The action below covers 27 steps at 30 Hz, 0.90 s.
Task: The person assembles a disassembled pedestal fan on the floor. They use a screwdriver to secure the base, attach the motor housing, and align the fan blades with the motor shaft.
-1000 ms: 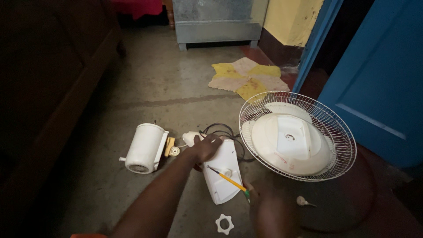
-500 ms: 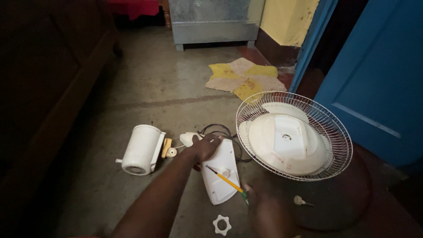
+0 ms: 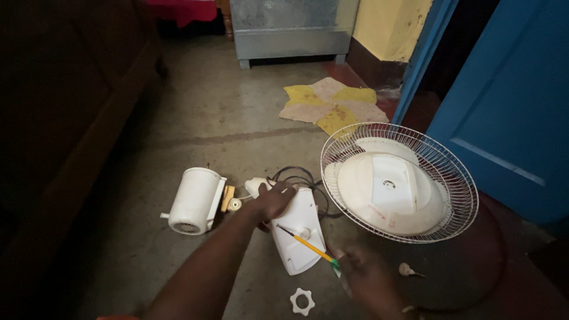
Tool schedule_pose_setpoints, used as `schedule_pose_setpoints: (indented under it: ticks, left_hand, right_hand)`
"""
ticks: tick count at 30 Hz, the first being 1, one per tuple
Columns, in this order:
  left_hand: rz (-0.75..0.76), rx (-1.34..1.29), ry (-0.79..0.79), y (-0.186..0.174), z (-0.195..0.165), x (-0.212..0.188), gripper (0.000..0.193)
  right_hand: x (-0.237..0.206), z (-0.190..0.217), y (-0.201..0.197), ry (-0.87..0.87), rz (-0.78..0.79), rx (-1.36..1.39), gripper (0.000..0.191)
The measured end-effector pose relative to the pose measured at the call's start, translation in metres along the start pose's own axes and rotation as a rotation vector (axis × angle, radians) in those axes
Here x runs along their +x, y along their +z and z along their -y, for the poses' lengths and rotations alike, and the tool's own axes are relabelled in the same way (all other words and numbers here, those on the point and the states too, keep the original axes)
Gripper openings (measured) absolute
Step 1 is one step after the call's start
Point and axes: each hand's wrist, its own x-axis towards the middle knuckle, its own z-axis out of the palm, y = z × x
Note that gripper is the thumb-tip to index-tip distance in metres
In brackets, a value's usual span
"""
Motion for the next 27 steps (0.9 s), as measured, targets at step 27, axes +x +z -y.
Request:
schedule_pose_setpoints:
  ticks: [27]
  left_hand:
    - [0.002,0.1,0.153,0.005,-0.003,0.002,0.072]
  right_hand:
    - [-0.059,0.045,-0.003,-0.839,-0.545,-0.636,0.027]
